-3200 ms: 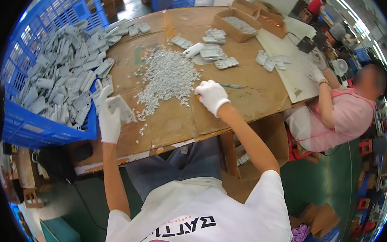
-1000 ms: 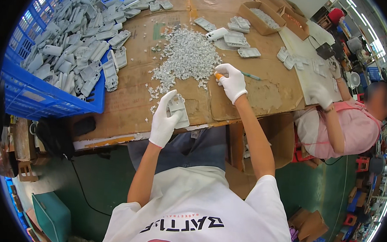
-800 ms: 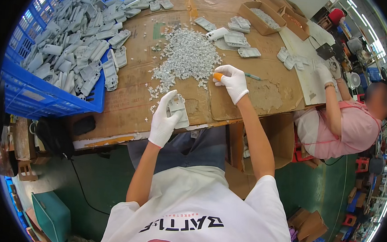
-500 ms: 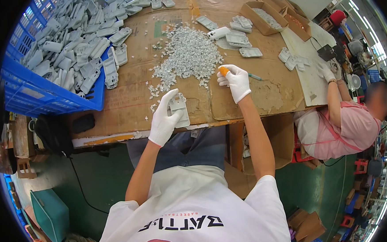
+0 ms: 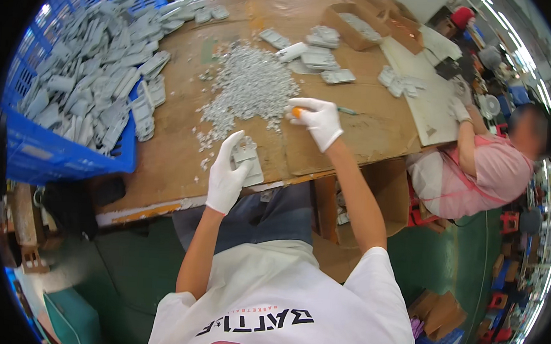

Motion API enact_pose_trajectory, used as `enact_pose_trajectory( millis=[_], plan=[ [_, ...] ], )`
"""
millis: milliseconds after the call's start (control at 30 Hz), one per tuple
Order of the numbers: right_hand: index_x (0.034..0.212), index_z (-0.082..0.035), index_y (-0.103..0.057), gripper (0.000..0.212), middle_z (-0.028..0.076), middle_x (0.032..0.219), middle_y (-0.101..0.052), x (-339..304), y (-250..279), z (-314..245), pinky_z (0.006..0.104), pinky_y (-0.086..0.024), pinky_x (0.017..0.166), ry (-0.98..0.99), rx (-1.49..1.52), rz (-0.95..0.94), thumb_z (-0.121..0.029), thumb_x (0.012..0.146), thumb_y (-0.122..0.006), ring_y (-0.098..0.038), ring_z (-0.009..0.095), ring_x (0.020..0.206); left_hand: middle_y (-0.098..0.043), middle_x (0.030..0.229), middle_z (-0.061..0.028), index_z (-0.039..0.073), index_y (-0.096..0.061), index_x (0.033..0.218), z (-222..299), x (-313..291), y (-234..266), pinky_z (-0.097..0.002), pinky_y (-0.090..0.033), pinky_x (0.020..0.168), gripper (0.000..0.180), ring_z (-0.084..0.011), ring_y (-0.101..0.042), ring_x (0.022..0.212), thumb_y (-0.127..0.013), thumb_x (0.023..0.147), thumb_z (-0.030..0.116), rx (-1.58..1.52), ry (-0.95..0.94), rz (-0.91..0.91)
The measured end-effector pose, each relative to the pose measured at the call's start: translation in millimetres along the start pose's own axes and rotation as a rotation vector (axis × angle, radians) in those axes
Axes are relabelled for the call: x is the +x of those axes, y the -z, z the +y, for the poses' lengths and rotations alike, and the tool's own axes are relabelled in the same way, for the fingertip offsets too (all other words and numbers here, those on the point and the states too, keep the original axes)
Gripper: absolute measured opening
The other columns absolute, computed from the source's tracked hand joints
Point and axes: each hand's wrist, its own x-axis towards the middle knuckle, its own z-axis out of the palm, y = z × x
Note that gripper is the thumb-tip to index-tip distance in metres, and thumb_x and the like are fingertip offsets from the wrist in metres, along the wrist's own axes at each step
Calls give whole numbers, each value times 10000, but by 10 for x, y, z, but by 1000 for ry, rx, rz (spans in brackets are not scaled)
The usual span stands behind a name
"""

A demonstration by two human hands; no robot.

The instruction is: The person cleans plastic components by scraping plastic residue from them with a scraping tool.

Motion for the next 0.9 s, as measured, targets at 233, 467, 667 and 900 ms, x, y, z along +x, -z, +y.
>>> enact_pose_trajectory(
  millis=[233, 467, 667, 900],
  plan=[
    [951, -36, -738, 130, 72, 946, -694, -421, -572, 16, 287, -526, 739, 377, -276, -29, -16, 852, -658, -663, 146, 848, -656, 1223, -189, 37, -524, 1359, -219, 40, -75, -340, -501, 956, 541, -251, -660, 1117, -587, 828, -48, -71, 8, 130],
    [967, -124, -754, 256, 79, 936, -690, -801, -907, -23, 327, -554, 744, 622, -455, 67, -11, 741, -714, -685, 254, 844, -675, 1124, -103, 20, -591, 1208, -11, 6, -221, -315, -493, 944, 366, -186, -644, 1059, -677, 853, -10, -3, -52, 261],
    [977, -107, -727, 247, 84, 979, -703, -782, -1171, -14, 345, -565, 742, 670, -538, 120, -28, 745, -695, -693, 264, 832, -670, 1131, -119, 4, -605, 1188, 67, -38, -169, -330, -490, 952, 373, -214, -642, 1066, -690, 826, -26, 0, -65, 359],
    [994, -48, -719, 200, 113, 891, -728, -886, -1172, -73, 278, -546, 679, 448, -390, 141, 26, 816, -663, -702, 150, 738, -658, 1101, -178, 20, -618, 1216, 49, -40, -131, -392, -502, 922, 380, -338, -641, 1064, -663, 839, 34, 166, -146, 460]
  ],
)
